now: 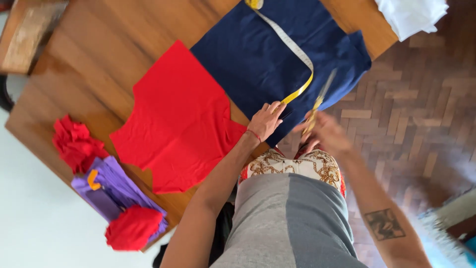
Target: The person measures and cuts a piece of dark blue fabric using shears and a measuring tape on a wooden table. They also handle a red fabric piece and a white cloth, measuring the red fabric's neckline.
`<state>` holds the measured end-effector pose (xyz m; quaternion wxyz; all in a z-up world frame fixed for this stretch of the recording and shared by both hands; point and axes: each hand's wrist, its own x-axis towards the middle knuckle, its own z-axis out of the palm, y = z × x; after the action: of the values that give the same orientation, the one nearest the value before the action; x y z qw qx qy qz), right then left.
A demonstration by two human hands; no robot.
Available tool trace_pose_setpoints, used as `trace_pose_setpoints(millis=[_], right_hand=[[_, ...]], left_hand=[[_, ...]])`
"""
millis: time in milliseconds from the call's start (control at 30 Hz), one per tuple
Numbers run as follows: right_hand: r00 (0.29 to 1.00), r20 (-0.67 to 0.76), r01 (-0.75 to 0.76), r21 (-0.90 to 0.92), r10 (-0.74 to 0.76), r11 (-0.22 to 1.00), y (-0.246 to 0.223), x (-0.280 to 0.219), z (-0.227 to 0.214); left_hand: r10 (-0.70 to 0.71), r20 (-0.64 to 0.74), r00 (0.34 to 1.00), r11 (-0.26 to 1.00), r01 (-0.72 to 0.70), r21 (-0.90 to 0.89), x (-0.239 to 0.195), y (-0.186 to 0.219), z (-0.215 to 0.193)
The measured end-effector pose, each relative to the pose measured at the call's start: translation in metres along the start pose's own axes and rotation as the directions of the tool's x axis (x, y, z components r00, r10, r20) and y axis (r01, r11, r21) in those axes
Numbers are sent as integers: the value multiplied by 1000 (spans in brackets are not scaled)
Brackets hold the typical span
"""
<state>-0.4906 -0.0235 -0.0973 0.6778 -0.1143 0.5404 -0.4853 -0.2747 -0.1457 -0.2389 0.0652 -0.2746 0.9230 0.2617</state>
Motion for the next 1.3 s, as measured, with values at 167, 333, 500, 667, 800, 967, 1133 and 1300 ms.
trace_pose_setpoints(millis=[167, 333, 500, 667, 800, 967, 1133, 1300], right_hand=[[974, -132, -157, 211, 187, 965, 120, 2, 51], [983, -115, -97, 337, 143, 936, 155, 4, 91], [969, -151, -133, 354, 197, 926, 145, 2, 112], [954, -216, -143, 287, 210, 947, 129, 11, 117], [946, -254, -130, 268, 201, 954, 154, 20, 116], [933, -278, -154, 265, 228, 952, 134, 14, 121], [942, -273, -122, 266, 196, 956, 152, 27, 116], [941, -317, -61, 180, 116, 982, 85, 16, 126]], left_hand=[[43, 16, 999, 999, -43, -10, 3, -2, -10], [57, 74, 996, 998, -54, -40, 5, -4, -17], [77, 79, 994, 996, -73, -55, 9, -6, -22], [76, 106, 991, 994, -67, -91, 12, -9, -17], [54, 97, 994, 995, -45, -91, 11, -5, -22], [64, 94, 994, 995, -57, -78, 14, -9, -18], [40, 115, 993, 995, -28, -99, 13, -6, -21], [28, 128, 991, 993, -12, -117, 13, -7, -21]])
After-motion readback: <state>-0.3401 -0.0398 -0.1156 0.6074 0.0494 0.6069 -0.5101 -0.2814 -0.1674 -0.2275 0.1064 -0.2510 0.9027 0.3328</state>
